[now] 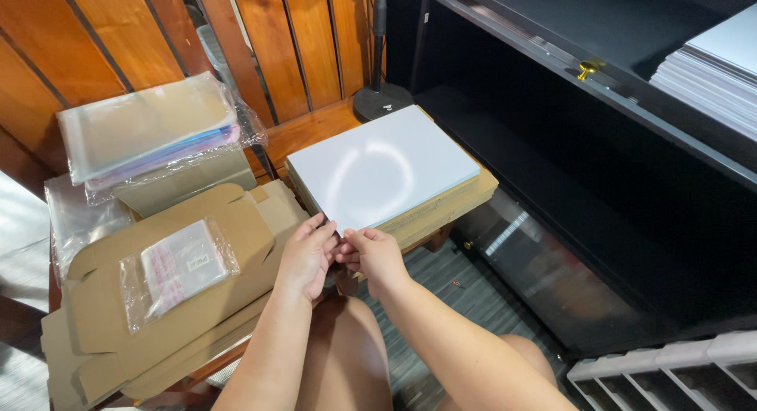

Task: The person repeatedly picks up stacks of white paper from a wooden chair and places them onto a black shelf. The person handles the paper by hand, stacking it neatly on the shelf.

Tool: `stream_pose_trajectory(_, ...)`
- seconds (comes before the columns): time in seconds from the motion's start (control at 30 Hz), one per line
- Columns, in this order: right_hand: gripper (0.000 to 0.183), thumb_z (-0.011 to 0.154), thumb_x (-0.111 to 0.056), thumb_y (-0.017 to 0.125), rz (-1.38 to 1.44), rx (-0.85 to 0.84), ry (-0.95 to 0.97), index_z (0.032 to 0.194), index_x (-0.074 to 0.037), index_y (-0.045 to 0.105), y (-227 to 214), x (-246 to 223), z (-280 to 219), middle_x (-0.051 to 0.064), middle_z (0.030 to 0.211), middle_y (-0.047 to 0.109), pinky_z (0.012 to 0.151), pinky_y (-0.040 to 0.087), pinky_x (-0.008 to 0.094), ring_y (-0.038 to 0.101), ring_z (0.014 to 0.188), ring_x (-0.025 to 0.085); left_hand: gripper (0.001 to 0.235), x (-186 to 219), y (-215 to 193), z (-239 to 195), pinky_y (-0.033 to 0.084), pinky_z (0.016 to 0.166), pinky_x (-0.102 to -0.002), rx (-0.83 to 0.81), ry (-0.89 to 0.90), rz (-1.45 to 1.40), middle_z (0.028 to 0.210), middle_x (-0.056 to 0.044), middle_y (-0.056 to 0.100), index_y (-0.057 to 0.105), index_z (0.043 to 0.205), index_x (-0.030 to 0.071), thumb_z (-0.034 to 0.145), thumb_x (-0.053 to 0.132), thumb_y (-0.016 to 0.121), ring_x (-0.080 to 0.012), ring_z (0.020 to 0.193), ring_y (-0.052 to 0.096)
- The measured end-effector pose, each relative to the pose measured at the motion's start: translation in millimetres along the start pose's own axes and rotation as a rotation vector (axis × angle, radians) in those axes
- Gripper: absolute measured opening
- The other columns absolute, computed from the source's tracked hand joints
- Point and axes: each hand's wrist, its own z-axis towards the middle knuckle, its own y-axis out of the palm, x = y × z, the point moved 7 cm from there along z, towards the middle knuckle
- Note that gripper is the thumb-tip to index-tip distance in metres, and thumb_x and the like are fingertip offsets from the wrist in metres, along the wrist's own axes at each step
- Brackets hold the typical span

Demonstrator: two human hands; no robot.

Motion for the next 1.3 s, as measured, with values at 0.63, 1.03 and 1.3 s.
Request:
stream_pose_trajectory(0.63,0.019,0.093,-0.017,0.074,-0.125,0.040,-0.071,0.080,-0.004,0.070,-149.9,-4.2,-10.4,0.006,0.058,0.057,0.064,0.064,0.040,0.077,0.062,0.028,0.082,20.5,13.2,-16.3,0.043,0.112,-0.057,-0.080,-0.017,-0.089,0.144,-0.042,0.048,0.005,0.166,0.009,0.103,0.020,0.057,-0.0480,0.136,0.054)
stream_pose_trajectory(1.03,0.013,0.092,-0.014,0.073,-0.147,0.191,-0.150,0.084,-0.003,0.073,-221.3,-31.1,-9.1,0.007,0.058,0.058,0.065,0.062,0.036,0.078,0.066,0.030,0.073,20.9,31.8,-36.6,0.040,0.116,-0.054,-0.118,0.023,-0.030,0.146,-0.041,0.044,0.015,0.164,-0.001,0.104,0.013,0.056,-0.0465,0.139,0.051)
stream_pose_trajectory(1.3,0.018,0.091,-0.011,0.074,-0.062,0.287,-0.113,0.107,-0.002,0.071,-244.2,-61.6,-22.6,0.013,0.088,0.076,0.074,0.063,0.035,0.078,0.081,0.024,0.055,8.9,55.3,-46.9,0.055,0.103,-0.047,-0.163,0.073,0.284,0.130,-0.037,0.058,0.038,0.149,-0.016,0.104,0.010,0.058,-0.0409,0.121,0.068)
